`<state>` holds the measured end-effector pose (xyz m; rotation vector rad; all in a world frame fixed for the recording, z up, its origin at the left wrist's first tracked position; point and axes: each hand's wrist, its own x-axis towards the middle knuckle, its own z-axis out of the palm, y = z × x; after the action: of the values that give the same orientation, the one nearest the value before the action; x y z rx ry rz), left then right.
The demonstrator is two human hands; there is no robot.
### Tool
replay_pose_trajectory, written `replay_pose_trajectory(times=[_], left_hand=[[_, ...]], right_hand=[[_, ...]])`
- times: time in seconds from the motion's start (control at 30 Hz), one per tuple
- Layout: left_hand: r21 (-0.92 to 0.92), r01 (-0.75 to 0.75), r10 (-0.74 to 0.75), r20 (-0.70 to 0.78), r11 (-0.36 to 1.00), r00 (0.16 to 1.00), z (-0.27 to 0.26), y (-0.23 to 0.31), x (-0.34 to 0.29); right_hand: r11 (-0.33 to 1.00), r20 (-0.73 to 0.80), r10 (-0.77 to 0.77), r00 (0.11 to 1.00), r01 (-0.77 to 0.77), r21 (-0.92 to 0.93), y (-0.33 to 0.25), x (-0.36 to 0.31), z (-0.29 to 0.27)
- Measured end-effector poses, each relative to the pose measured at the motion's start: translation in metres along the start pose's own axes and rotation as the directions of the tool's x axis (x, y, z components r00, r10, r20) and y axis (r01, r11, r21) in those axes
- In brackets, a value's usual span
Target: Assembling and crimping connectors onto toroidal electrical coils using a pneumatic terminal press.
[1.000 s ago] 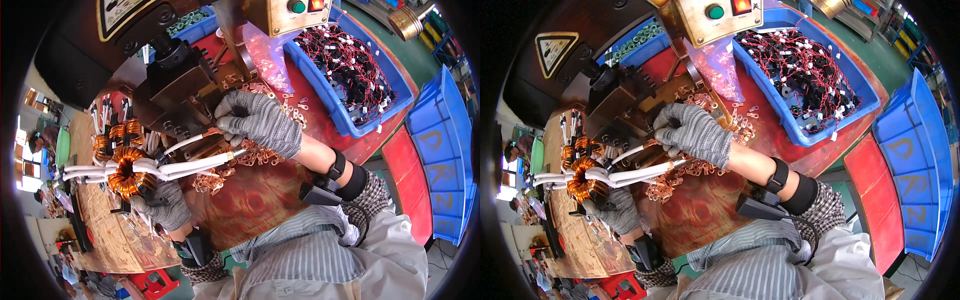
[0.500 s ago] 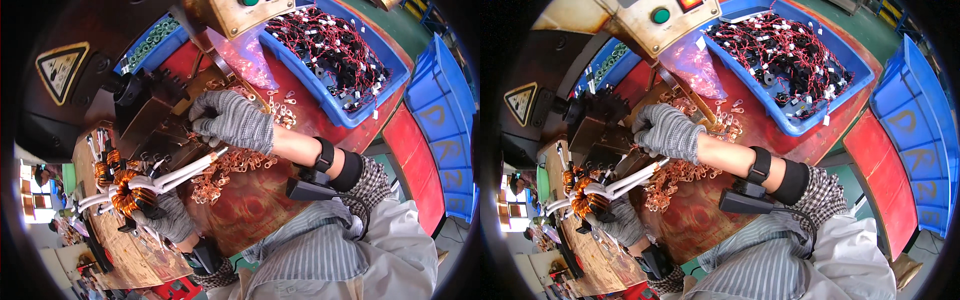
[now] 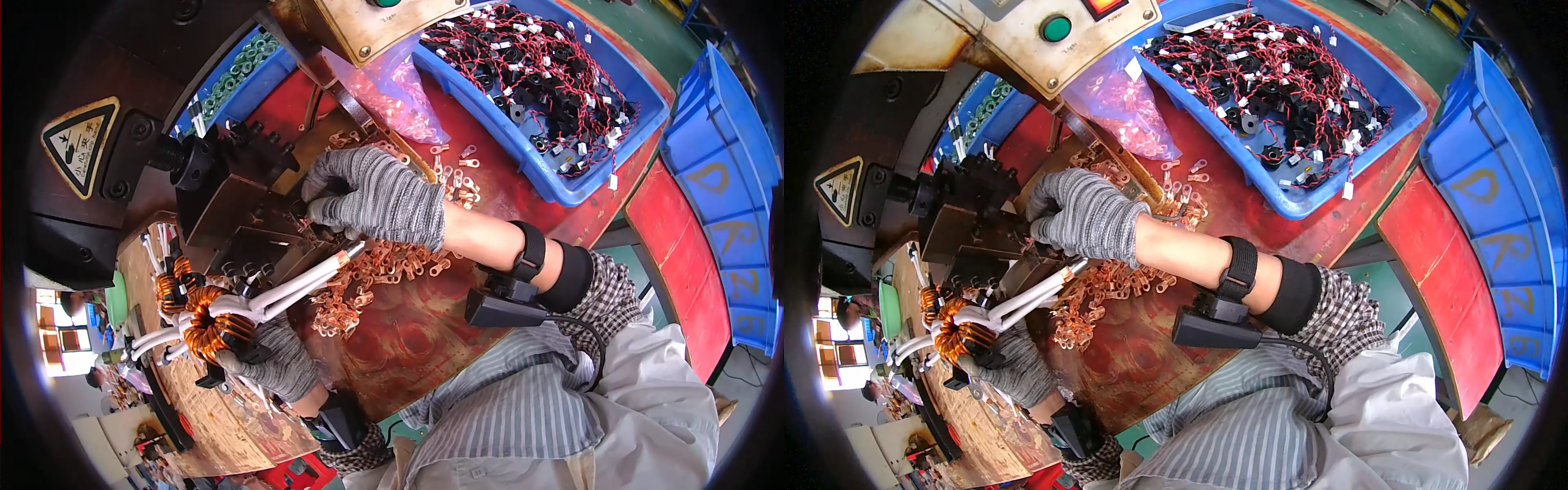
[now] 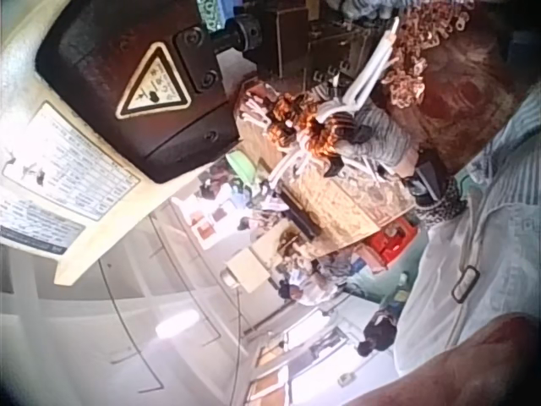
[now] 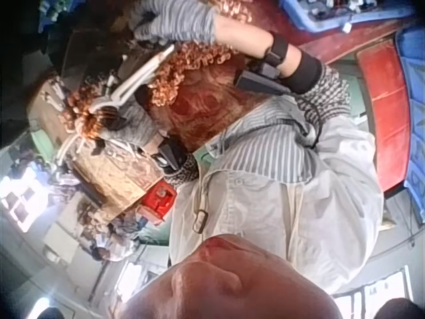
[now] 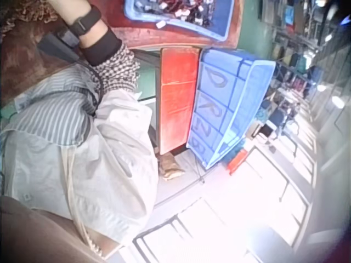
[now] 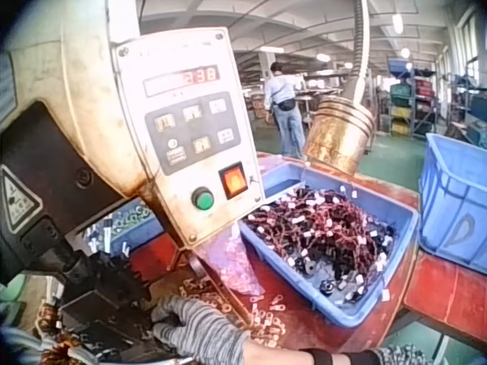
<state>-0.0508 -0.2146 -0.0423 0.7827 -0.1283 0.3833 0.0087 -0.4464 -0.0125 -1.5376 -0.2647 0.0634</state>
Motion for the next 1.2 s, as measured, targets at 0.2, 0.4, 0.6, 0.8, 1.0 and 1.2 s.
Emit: replay_pose_trajectory(times=[0.2,0.4,0.6,0.8,1.0,1.2], left_hand=[[-0.034,0.005,-0.005,-0.005,0.999,1.000,0.004,-0.006,0.001],[0.018,-0.015,0.015,-0.010,1.000,1.000,0.002,-0.001,0.001],[-0.234,0.055,-0.039,0.071,0.971,0.997,-0.003,-0.002,0.002],[-0.545,0.298,-0.116,0.344,0.783,0.932,-0.027,0.012,0.001],[-0.432,0.127,-0.064,0.157,0.893,0.986,-0.057,0.020,0.016],[-0.282,0.541,-0.184,0.735,0.793,0.653,0.031,0.021,-0.004]], right_hand=[[0.994,-0.050,0.009,0.999,-0.014,-0.109,0.000,-0.002,-0.006],[0.996,-0.142,-0.063,0.988,0.071,0.049,0.000,-0.002,-0.011],[0.969,-0.178,0.005,0.984,0.039,0.243,-0.003,-0.007,-0.017],[0.997,0.139,0.010,0.990,-0.020,0.072,-0.010,-0.021,-0.021],[0.955,0.544,-0.024,0.839,0.180,-0.235,0.009,-0.056,0.019],[0.955,0.419,-0.279,0.864,0.297,0.022,-0.012,-0.056,0.017]])
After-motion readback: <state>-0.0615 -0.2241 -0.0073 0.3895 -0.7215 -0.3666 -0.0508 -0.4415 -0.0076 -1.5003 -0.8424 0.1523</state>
